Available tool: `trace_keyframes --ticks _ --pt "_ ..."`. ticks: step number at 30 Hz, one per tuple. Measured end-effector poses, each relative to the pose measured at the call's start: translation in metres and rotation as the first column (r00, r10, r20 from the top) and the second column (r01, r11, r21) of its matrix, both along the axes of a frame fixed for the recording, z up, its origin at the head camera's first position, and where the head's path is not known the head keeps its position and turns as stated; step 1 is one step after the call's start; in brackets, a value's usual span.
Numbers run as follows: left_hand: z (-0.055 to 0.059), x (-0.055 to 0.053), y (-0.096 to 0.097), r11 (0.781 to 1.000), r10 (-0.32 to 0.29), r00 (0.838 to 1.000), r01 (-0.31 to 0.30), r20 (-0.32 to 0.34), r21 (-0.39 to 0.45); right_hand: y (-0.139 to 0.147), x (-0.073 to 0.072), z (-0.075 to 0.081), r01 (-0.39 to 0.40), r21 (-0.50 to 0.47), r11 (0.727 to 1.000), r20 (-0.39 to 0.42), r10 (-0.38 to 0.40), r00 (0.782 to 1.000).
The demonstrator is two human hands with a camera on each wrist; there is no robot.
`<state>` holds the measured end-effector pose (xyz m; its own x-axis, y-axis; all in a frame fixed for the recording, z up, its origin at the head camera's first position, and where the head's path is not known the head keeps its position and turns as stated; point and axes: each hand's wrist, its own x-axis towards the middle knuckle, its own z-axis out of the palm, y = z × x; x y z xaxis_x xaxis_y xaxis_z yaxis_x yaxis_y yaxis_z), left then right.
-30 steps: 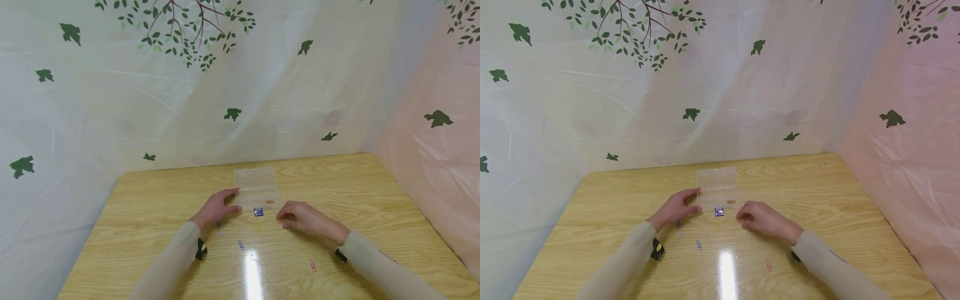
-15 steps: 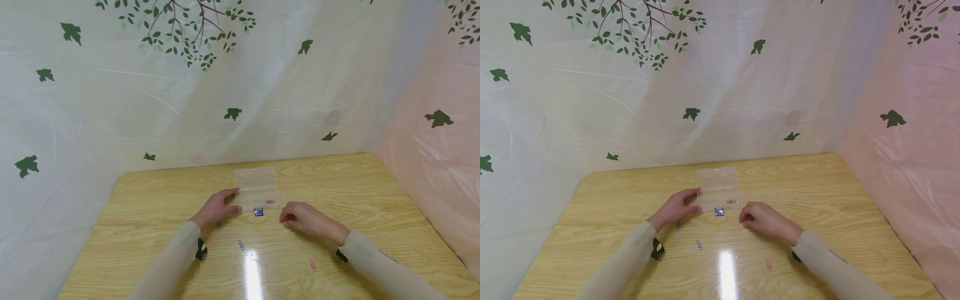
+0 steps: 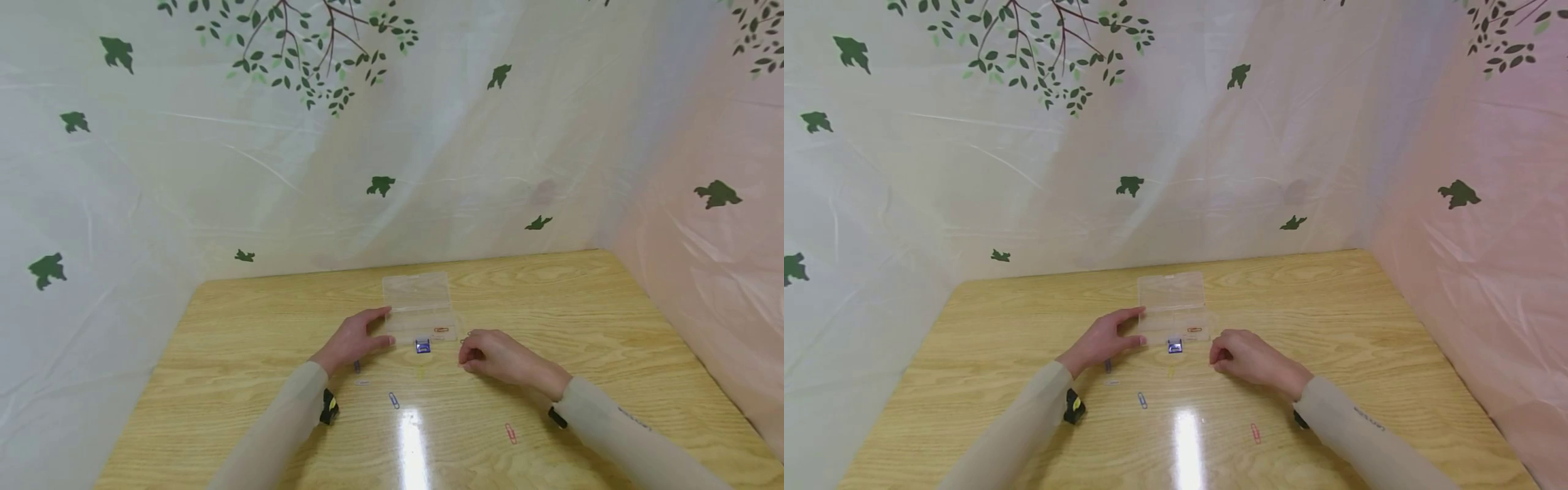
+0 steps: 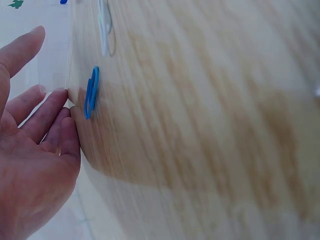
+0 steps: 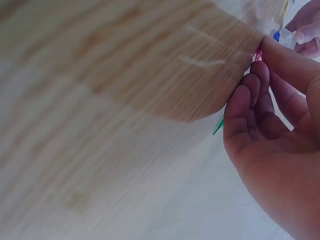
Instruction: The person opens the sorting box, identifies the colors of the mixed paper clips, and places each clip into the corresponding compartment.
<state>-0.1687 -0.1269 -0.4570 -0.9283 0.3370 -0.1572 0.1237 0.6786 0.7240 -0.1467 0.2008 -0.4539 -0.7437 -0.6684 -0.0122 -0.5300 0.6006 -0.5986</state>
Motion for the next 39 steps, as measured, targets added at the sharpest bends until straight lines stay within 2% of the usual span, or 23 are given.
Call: trace_keyframes --ticks 14,18,26,35,39 --pt "0.000 -0.003 0.000 1.000 -0.003 1.000 0.003 0.005 -0.002 0.002 0.002 0.002 -0.008 -0.007 1.000 0.037 0.009 0.999" --pt "0.000 -0.004 0.000 1.000 -0.002 1.000 0.002 0.008 -0.005 0.003 0.003 0.003 -0.012 -0.034 0.999 0.014 0.012 1.000" --pt "0.000 -0.003 0.000 1.000 -0.003 1.000 0.003 0.003 0.002 0.005 0.006 0.007 0.057 -0.073 0.996 -0.004 -0.057 0.998" --pt "-0.001 -0.002 0.000 1.000 -0.003 1.000 0.003 0.008 -0.006 0.013 0.007 0.008 0.030 -0.119 0.992 -0.078 -0.040 0.996" --pt "0.000 -0.002 0.000 1.000 -0.002 1.000 0.002 0.007 -0.006 0.014 0.009 0.009 0.041 -0.138 0.990 -0.104 -0.056 0.993"
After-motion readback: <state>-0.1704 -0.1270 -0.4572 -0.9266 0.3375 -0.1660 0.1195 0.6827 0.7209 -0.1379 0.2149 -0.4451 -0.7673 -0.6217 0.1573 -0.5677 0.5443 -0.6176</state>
